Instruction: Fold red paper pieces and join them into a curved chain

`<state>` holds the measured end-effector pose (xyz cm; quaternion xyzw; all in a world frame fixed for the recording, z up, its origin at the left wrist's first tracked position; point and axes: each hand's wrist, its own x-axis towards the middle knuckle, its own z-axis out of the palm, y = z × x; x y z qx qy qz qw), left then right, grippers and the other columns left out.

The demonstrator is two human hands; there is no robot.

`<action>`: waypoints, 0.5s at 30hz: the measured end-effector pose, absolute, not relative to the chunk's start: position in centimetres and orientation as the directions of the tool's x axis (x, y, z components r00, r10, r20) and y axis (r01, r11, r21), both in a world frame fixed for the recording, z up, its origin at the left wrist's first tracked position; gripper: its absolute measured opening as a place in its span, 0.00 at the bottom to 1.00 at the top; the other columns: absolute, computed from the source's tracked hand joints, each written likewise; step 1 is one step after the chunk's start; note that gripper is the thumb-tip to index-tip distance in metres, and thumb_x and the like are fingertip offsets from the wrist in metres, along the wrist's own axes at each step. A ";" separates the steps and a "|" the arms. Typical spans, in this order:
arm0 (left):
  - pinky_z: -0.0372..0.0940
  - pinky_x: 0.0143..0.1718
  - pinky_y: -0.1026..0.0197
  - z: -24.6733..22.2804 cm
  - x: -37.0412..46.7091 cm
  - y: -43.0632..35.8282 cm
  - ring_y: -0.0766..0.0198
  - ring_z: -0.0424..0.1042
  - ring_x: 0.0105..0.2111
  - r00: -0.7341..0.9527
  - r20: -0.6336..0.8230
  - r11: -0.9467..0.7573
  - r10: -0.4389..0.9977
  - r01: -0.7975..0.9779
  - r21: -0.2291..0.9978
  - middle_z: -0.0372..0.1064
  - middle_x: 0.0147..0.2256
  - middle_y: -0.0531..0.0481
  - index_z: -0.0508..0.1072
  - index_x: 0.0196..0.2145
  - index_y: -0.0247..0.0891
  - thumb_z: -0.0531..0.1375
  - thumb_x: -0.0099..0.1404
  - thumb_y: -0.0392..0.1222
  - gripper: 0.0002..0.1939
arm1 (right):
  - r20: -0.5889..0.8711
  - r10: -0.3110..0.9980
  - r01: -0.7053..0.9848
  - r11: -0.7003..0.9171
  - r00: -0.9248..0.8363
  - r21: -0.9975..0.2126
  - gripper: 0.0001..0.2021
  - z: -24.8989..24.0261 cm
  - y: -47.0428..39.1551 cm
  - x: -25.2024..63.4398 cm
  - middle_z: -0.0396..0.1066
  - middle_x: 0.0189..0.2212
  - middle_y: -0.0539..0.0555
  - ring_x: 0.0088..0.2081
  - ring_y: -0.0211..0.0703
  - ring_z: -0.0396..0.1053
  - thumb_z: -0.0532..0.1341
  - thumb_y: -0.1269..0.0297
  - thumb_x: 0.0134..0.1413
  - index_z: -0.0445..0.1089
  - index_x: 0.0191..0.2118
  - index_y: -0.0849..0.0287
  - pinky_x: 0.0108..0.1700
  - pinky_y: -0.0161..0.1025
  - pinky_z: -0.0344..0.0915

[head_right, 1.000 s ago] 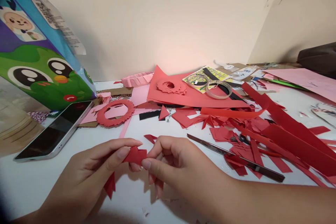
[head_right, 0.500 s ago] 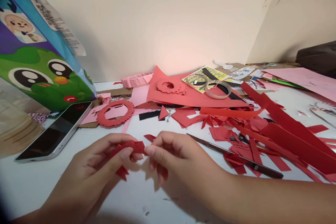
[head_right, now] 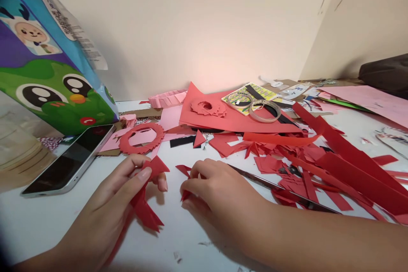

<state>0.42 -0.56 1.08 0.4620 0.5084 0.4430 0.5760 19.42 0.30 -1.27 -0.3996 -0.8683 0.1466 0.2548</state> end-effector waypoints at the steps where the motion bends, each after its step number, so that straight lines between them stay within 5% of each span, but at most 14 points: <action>1: 0.73 0.19 0.66 1.0 0.4 -0.5 0.68 0.68 0.21 0.102 -0.163 0.169 0.981 -0.045 0.985 0.71 0.31 0.54 0.69 0.32 0.41 0.59 0.67 0.49 0.10 | 0.331 0.751 0.614 0.658 -0.571 -0.436 0.08 -1.3 0.2 19.4 0.72 0.34 0.55 0.32 0.42 0.69 0.59 0.71 0.61 0.76 0.34 0.56 0.35 0.39 0.66; 5: 0.74 0.29 0.67 0.6 0.3 -0.2 0.67 0.72 0.27 0.208 -0.107 0.130 0.972 -0.097 0.987 0.71 0.28 0.55 0.70 0.32 0.41 0.58 0.69 0.45 0.09 | 0.338 0.630 0.571 0.776 -0.699 -0.266 0.09 -1.5 0.0 19.3 0.72 0.33 0.57 0.34 0.45 0.67 0.56 0.73 0.62 0.74 0.36 0.60 0.37 0.43 0.65; 8: 0.74 0.27 0.65 0.4 0.1 -0.1 0.66 0.73 0.24 0.244 -0.137 0.173 0.960 -0.130 0.976 0.72 0.27 0.55 0.70 0.38 0.42 0.58 0.70 0.46 0.06 | 0.368 0.553 0.525 0.831 -0.748 -0.182 0.09 -1.6 0.2 19.3 0.70 0.30 0.56 0.31 0.44 0.65 0.56 0.75 0.61 0.73 0.33 0.61 0.35 0.43 0.63; 15: 0.72 0.36 0.68 0.7 0.1 -0.2 0.67 0.74 0.30 0.228 -0.079 0.114 0.970 -0.147 0.983 0.74 0.27 0.56 0.72 0.38 0.44 0.58 0.70 0.42 0.03 | 0.444 0.586 0.520 0.809 -0.678 -0.273 0.07 -2.0 0.8 19.2 0.72 0.36 0.58 0.32 0.43 0.67 0.55 0.70 0.63 0.71 0.40 0.58 0.33 0.39 0.63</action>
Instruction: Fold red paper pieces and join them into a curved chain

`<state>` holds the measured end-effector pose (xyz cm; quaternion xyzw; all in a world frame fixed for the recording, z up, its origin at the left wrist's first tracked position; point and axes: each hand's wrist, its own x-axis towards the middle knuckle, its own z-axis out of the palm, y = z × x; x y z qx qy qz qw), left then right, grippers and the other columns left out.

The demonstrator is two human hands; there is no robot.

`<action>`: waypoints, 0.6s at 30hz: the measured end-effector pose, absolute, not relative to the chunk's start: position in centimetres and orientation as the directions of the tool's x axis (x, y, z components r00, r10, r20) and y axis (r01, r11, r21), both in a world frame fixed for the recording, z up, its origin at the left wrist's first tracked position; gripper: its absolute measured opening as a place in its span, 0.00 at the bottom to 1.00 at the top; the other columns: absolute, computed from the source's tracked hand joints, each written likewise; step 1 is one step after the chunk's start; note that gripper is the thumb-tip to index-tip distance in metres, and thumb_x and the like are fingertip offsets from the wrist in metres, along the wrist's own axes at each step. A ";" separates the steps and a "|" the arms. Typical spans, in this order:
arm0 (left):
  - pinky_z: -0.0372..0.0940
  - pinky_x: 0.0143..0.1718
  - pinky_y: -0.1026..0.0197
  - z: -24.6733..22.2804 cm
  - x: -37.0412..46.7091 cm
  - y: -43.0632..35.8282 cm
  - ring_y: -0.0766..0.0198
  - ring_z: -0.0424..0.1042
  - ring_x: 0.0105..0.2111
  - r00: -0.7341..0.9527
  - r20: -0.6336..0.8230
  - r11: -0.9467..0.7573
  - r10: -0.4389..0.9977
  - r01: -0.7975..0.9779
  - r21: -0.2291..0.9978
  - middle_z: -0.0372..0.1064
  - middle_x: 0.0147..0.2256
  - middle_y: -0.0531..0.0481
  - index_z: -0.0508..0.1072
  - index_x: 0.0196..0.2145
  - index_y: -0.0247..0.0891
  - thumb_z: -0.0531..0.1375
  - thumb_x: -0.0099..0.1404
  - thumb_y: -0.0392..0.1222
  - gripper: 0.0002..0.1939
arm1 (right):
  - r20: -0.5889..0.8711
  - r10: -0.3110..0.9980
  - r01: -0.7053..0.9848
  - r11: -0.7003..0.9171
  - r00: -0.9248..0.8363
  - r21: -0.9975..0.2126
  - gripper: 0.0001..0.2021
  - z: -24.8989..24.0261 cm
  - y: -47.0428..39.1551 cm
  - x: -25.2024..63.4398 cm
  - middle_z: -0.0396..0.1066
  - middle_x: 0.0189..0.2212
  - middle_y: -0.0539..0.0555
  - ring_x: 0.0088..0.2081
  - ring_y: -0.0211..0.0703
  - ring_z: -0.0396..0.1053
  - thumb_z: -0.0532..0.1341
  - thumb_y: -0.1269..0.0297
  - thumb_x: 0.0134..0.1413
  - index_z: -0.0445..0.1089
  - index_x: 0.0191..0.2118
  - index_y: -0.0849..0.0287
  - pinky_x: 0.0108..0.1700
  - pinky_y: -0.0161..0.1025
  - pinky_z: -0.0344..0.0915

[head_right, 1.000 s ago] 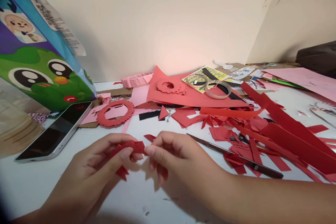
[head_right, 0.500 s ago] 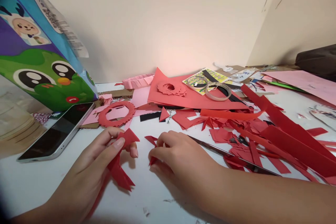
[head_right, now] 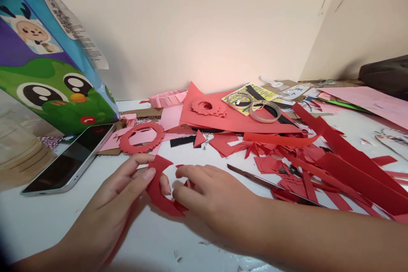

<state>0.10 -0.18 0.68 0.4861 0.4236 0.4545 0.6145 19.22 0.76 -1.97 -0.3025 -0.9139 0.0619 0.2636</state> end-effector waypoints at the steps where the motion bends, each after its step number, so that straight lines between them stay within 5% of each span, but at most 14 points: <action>1: 0.72 0.35 0.68 0.7 0.1 -0.2 0.66 0.74 0.30 0.224 -0.079 0.113 0.971 -0.145 0.983 0.73 0.28 0.56 0.72 0.37 0.44 0.58 0.70 0.43 0.04 | 0.446 0.596 0.515 0.803 -0.668 -0.301 0.07 -2.0 0.8 19.2 0.72 0.38 0.58 0.34 0.43 0.68 0.55 0.69 0.63 0.70 0.42 0.58 0.34 0.39 0.64; 9: 0.76 0.30 0.62 0.3 0.1 -0.2 0.64 0.70 0.30 0.238 -0.051 0.080 0.970 -0.113 0.990 0.71 0.28 0.53 0.71 0.34 0.42 0.59 0.70 0.46 0.08 | 0.250 0.898 0.527 0.419 -0.363 -0.739 0.02 -1.2 1.5 19.6 0.75 0.31 0.52 0.31 0.42 0.71 0.59 0.65 0.60 0.67 0.35 0.55 0.33 0.38 0.65; 13: 0.77 0.32 0.60 0.2 0.0 -0.4 0.63 0.71 0.30 0.228 -0.035 0.056 0.973 -0.090 0.994 0.72 0.28 0.54 0.71 0.36 0.42 0.58 0.70 0.43 0.05 | 0.271 0.901 0.473 0.412 -0.338 -0.779 0.02 -1.1 2.0 20.1 0.74 0.33 0.52 0.36 0.44 0.72 0.59 0.68 0.58 0.66 0.34 0.55 0.39 0.40 0.67; 18: 0.77 0.31 0.60 0.1 0.0 -0.4 0.63 0.70 0.31 0.232 -0.021 0.045 0.973 -0.101 0.994 0.72 0.29 0.54 0.71 0.36 0.43 0.57 0.70 0.42 0.05 | 0.262 0.904 0.451 0.401 -0.339 -0.797 0.05 -1.8 1.8 20.4 0.72 0.31 0.51 0.34 0.43 0.71 0.55 0.71 0.58 0.61 0.33 0.54 0.35 0.40 0.68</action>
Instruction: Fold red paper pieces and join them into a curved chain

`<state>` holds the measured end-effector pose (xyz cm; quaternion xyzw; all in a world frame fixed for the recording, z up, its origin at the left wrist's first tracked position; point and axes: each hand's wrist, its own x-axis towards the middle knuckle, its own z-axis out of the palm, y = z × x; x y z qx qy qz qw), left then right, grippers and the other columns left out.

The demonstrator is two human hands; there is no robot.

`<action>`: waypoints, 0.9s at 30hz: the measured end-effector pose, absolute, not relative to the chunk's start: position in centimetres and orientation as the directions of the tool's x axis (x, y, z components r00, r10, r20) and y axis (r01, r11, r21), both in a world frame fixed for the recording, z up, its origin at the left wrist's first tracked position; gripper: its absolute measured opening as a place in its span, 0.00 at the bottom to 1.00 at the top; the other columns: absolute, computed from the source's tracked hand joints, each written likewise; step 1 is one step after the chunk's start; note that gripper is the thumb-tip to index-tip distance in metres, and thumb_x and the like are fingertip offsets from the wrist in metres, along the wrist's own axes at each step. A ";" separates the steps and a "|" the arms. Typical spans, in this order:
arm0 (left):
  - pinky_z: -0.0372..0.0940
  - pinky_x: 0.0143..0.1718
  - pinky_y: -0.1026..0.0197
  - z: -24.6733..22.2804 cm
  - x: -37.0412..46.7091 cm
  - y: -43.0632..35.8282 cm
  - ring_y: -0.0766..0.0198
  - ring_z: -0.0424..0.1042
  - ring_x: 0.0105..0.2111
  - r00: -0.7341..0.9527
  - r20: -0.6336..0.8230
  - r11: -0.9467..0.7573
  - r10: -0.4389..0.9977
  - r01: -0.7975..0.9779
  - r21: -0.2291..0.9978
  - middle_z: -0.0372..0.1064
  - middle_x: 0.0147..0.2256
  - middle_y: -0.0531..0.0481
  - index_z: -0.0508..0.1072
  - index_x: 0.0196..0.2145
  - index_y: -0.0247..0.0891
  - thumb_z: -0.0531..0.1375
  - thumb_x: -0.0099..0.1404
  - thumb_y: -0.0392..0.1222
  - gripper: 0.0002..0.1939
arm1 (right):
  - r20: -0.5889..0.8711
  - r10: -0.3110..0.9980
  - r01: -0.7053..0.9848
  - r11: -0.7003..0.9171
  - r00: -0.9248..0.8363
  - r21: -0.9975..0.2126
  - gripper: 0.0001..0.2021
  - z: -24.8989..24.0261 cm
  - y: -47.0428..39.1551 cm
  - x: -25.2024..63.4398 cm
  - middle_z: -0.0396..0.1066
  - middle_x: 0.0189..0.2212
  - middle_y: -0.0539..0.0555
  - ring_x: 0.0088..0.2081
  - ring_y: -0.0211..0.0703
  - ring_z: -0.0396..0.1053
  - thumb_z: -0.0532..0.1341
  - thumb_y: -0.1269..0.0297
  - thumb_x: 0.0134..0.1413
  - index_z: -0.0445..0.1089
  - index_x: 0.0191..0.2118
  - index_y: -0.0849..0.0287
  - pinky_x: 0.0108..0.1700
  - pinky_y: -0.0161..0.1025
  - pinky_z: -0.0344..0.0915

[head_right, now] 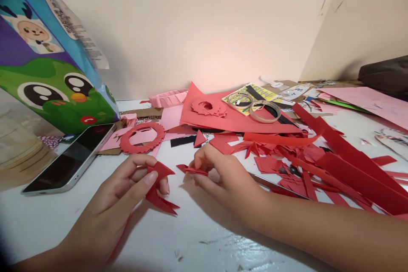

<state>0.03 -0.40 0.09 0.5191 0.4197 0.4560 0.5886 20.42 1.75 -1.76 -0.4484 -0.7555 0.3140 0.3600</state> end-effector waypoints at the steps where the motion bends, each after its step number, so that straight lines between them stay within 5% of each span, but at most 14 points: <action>1: 0.77 0.32 0.60 0.1 0.0 -0.4 0.63 0.70 0.31 0.235 -0.025 0.050 0.972 -0.101 0.994 0.72 0.29 0.54 0.71 0.36 0.43 0.57 0.71 0.42 0.05 | 0.262 0.903 0.454 0.402 -0.340 -0.796 0.05 -1.9 1.7 20.4 0.72 0.31 0.51 0.33 0.43 0.71 0.55 0.70 0.59 0.60 0.32 0.54 0.34 0.39 0.67; 8: 0.77 0.33 0.61 0.1 0.0 -0.4 0.63 0.70 0.32 0.243 -0.037 0.059 0.969 -0.084 0.995 0.72 0.29 0.54 0.71 0.36 0.43 0.57 0.70 0.42 0.05 | 0.289 0.885 0.490 0.446 -0.365 -0.749 0.09 -1.3 1.8 20.2 0.67 0.25 0.48 0.27 0.40 0.65 0.58 0.71 0.54 0.58 0.27 0.54 0.30 0.36 0.62; 17: 0.74 0.35 0.63 0.0 -0.1 -0.3 0.64 0.71 0.32 0.253 -0.032 0.052 0.967 -0.071 0.996 0.72 0.29 0.54 0.70 0.36 0.44 0.57 0.71 0.43 0.05 | 0.407 0.819 0.412 0.560 -0.404 -0.718 0.09 -1.0 1.4 20.1 0.70 0.27 0.48 0.29 0.38 0.68 0.60 0.71 0.55 0.61 0.28 0.54 0.32 0.35 0.65; 27: 0.72 0.36 0.65 -0.4 -0.3 -0.6 0.64 0.74 0.33 0.239 0.020 -0.001 0.971 -0.079 0.997 0.75 0.31 0.54 0.71 0.36 0.44 0.59 0.70 0.43 0.04 | 0.582 0.767 0.328 0.641 -0.270 -0.693 0.06 -1.8 1.3 20.4 0.75 0.33 0.48 0.34 0.37 0.75 0.62 0.70 0.60 0.66 0.40 0.53 0.35 0.33 0.72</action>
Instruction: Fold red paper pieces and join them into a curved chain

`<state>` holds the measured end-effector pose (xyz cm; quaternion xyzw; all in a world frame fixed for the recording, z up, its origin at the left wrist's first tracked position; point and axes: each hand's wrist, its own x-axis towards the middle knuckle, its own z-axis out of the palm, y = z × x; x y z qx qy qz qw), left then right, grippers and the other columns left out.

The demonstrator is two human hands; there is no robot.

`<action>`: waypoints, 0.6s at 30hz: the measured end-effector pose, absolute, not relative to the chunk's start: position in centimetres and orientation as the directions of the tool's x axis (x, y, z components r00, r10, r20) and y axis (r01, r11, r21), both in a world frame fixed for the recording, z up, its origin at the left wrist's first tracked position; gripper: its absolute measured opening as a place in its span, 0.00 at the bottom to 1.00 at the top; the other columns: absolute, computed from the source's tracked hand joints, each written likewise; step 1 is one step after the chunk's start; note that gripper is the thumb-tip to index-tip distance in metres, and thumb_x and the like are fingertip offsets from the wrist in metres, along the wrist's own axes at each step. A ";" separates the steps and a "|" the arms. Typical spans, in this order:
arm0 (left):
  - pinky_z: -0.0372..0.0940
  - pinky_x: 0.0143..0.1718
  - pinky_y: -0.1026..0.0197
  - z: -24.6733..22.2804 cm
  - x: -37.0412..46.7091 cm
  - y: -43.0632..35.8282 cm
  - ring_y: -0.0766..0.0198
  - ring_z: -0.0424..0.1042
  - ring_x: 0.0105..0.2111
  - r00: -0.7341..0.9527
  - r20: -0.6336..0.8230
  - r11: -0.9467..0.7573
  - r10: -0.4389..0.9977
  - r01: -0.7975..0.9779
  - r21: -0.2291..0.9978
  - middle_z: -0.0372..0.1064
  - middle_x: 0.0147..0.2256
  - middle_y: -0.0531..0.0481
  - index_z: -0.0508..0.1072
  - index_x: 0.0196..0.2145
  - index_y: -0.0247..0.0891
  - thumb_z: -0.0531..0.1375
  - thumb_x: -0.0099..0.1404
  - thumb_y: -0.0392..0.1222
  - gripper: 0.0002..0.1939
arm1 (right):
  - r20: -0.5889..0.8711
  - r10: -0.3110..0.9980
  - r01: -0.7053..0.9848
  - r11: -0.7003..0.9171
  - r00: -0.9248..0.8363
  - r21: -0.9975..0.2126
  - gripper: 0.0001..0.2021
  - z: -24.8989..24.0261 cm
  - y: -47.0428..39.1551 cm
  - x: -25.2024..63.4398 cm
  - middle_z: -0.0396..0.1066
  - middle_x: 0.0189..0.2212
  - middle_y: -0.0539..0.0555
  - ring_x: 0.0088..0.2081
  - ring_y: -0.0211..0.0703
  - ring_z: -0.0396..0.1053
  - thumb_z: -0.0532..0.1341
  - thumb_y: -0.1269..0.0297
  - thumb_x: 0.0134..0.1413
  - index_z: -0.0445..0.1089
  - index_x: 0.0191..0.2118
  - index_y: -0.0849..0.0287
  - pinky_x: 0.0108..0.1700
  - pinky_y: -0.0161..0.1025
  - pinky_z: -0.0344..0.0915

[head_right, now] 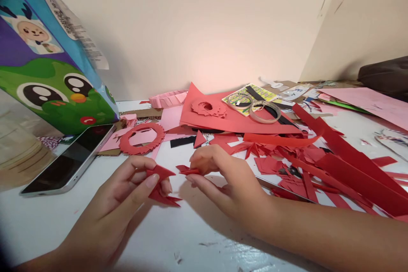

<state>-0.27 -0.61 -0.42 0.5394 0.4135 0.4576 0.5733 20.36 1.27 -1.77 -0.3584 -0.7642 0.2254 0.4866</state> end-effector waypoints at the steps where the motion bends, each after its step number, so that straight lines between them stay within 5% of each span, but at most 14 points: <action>1: 0.71 0.36 0.66 -0.5 -0.3 -0.7 0.65 0.75 0.34 0.234 0.033 -0.021 0.972 -0.055 0.998 0.76 0.32 0.54 0.72 0.36 0.44 0.59 0.70 0.43 0.04 | 0.597 0.752 0.324 0.659 -0.278 -0.679 0.06 -1.7 1.3 20.4 0.75 0.33 0.48 0.34 0.37 0.75 0.62 0.71 0.60 0.67 0.39 0.53 0.35 0.32 0.72; 10: 0.69 0.40 0.66 -0.3 0.2 -1.4 0.65 0.76 0.35 0.187 0.343 -0.347 0.921 -0.014 0.938 0.77 0.33 0.58 0.76 0.33 0.49 0.61 0.63 0.29 0.12 | 0.675 0.633 0.311 0.774 -0.379 -0.551 0.08 1.2 -0.3 20.6 0.75 0.32 0.49 0.35 0.34 0.74 0.63 0.77 0.57 0.69 0.38 0.56 0.40 0.28 0.71; 18: 0.71 0.43 0.63 -0.9 -0.7 -1.2 0.65 0.76 0.38 0.314 0.413 -0.454 0.855 0.068 0.888 0.76 0.37 0.60 0.73 0.37 0.54 0.59 0.65 0.29 0.15 | 0.657 0.599 0.338 0.800 -0.458 -0.495 0.08 2.4 -1.2 20.7 0.77 0.31 0.48 0.35 0.30 0.75 0.62 0.78 0.56 0.70 0.39 0.58 0.41 0.20 0.70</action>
